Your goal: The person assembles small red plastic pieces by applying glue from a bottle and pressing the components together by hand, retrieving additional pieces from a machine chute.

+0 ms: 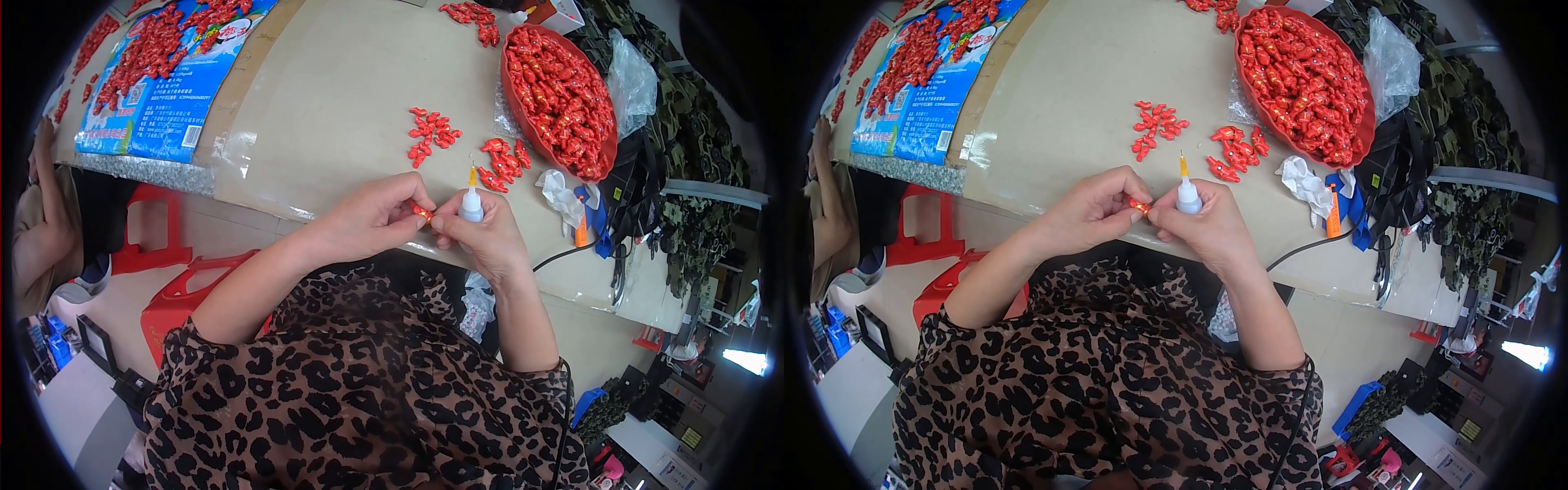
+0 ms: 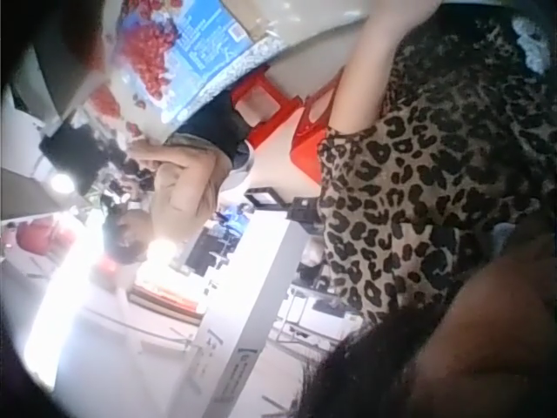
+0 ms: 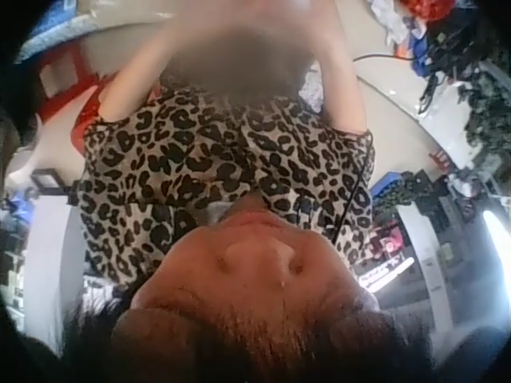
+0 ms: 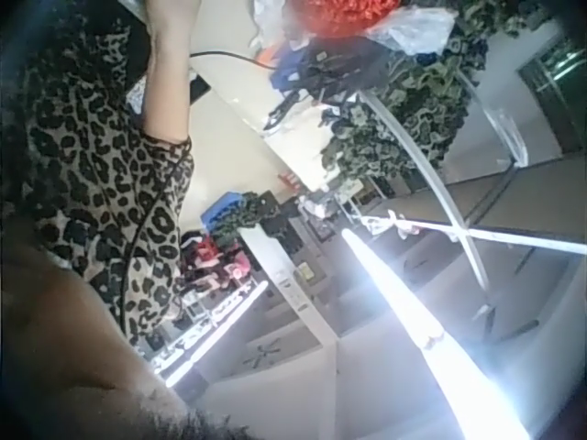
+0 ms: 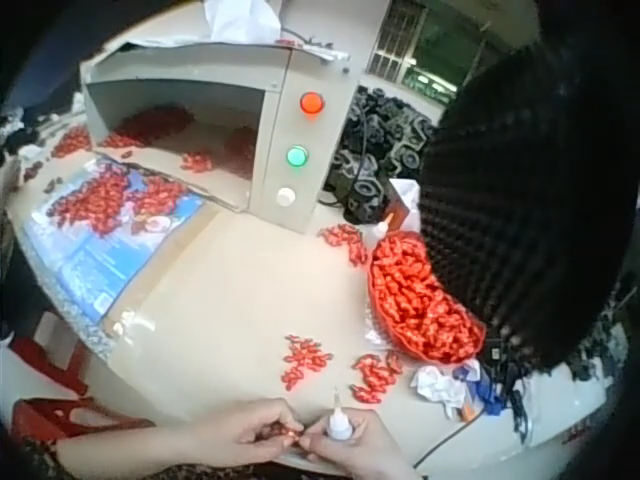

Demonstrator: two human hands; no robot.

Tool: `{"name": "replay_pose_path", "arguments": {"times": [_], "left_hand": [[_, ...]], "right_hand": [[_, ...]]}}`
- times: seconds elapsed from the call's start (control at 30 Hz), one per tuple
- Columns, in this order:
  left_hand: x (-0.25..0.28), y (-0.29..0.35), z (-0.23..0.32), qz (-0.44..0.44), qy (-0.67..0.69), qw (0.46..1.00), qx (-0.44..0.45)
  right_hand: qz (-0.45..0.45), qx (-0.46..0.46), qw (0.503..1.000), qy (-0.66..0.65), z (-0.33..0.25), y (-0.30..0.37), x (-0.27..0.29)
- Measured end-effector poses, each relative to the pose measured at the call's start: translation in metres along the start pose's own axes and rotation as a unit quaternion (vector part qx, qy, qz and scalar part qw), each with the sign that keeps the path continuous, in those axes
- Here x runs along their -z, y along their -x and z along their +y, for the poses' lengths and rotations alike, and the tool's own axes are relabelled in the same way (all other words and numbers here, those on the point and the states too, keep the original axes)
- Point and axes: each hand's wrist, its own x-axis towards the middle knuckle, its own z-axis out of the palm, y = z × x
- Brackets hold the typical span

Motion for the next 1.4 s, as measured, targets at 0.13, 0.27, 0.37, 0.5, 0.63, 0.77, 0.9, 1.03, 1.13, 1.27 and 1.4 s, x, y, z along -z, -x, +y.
{"name": "replay_pose_path", "arguments": {"times": [0.13, 0.27, 0.37, 0.5, 0.63, 0.77, 0.9, 1.03, 1.13, 1.27, 1.4], "left_hand": [[-0.001, 0.000, -0.002, 0.000, 0.006, 1.000, -0.020], [-0.002, 0.000, -0.002, 0.003, 0.020, 1.000, -0.021], [-0.001, 0.000, -0.002, 0.003, 0.017, 1.000, -0.023], [-0.001, -0.001, -0.002, 0.001, -0.007, 1.000, -0.025], [-0.002, -0.001, -0.003, 0.003, -0.012, 1.000, -0.029], [-0.001, 0.000, -0.003, 0.004, -0.026, 0.999, -0.026], [-0.001, -0.001, -0.005, 0.005, -0.023, 0.999, -0.028], [-0.001, -0.001, -0.005, 0.010, -0.034, 0.999, -0.035], [-0.002, -0.001, 0.002, 0.003, -0.033, 0.999, -0.014], [-0.007, -0.001, 0.002, 0.025, -0.012, 0.999, -0.029], [-0.010, -0.002, 0.010, 0.047, -0.115, 0.992, -0.026]], "right_hand": [[0.000, 0.005, 1.000, -0.005, 0.001, 0.000, 0.001], [0.000, 0.006, 1.000, -0.001, 0.001, 0.000, 0.000], [0.002, 0.014, 1.000, -0.003, 0.001, 0.001, 0.000], [0.003, 0.011, 1.000, 0.004, 0.001, 0.000, 0.000], [0.001, 0.010, 1.000, 0.004, 0.001, 0.000, 0.000], [0.003, 0.009, 1.000, 0.005, 0.001, 0.000, 0.000], [0.005, 0.010, 1.000, 0.010, 0.002, 0.000, 0.000], [0.003, 0.011, 1.000, 0.005, 0.002, -0.001, 0.000], [0.009, 0.015, 1.000, 0.004, 0.002, 0.000, 0.002], [0.009, 0.028, 1.000, 0.001, 0.001, 0.002, 0.002], [0.014, 0.032, 0.999, -0.016, 0.001, 0.002, 0.003]]}}
